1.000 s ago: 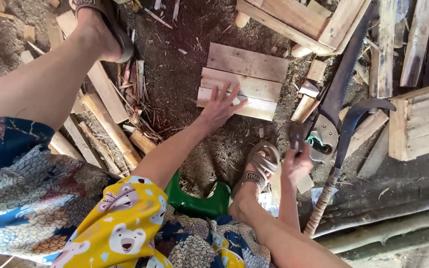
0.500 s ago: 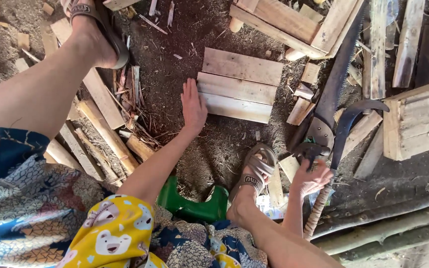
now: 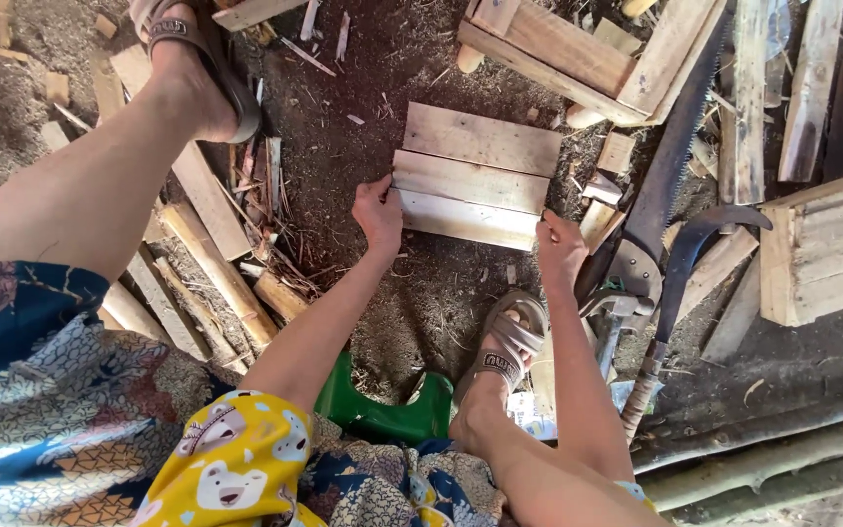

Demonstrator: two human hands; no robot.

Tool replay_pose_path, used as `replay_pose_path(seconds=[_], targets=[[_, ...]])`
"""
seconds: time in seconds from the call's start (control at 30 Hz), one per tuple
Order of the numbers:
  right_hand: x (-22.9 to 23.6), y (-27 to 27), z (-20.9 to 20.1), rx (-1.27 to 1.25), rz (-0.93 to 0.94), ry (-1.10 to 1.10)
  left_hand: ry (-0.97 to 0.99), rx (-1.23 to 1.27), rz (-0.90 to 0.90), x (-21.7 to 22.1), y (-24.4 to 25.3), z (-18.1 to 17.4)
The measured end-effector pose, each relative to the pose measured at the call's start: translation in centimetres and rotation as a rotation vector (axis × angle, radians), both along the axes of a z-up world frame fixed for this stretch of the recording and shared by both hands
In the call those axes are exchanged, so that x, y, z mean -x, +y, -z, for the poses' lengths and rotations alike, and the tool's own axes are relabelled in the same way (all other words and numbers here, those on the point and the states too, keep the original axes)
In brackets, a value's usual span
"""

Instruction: The person sits on the ground and hammers nails into a small wooden board, taking nails one at a time from a bowl. They position nails on the board, drive them in with a hammer, and reposition the board between nails.

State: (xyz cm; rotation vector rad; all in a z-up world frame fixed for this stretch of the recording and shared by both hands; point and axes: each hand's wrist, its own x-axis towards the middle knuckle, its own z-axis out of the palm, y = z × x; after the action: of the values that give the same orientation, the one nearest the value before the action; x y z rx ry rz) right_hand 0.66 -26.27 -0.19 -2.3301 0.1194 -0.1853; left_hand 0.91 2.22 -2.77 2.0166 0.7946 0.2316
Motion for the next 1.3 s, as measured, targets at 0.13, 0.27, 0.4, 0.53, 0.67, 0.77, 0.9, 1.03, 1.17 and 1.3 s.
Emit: replay_pose_path(seconds=[0.13,0.27,0.4,0.53,0.67,0.77,0.9,1.03,1.17,1.3], targets=[[-0.4,0.9,0.0,0.045,0.121,0.111,0.02,0.054,-0.08,-0.3,0.0,-0.1],[-1.5,1.4,-1.2,-0.059,0.24,0.202,0.044,0.136,-0.124,-0.7,0.4,-0.7],[-1.9,1.7,-1.3,-0.262,0.288,0.232,0.103,0.284,-0.201,-1.0,0.5,-1.6],[-1.9,1.4,-0.9,-0.243,0.308,0.282,0.15,0.323,-0.211,-1.3,0.7,-2.2],[-1.9,1.4,-0.4,-0.269,0.269,0.314,0.178,0.267,-0.142,-1.6,1.3,-2.3],[-2.1,1.6,-0.7,-0.263,0.269,0.319,0.206,0.29,-0.134,-1.8,1.5,-1.9],[-2.0,1.9,-1.5,-0.21,0.286,0.32,0.19,0.336,-0.129,-1.8,1.7,-1.3],[-2.1,2.1,-1.5,-0.199,0.303,0.345,0.216,0.284,-0.11,-2.1,1.7,-1.4],[-1.8,2.2,-1.6,-0.119,0.276,0.246,0.25,0.242,-0.089,-2.2,1.7,-1.8],[-1.7,2.1,-1.4,-0.125,0.284,0.237,0.237,0.239,-0.099,-2.0,1.7,-2.2]])
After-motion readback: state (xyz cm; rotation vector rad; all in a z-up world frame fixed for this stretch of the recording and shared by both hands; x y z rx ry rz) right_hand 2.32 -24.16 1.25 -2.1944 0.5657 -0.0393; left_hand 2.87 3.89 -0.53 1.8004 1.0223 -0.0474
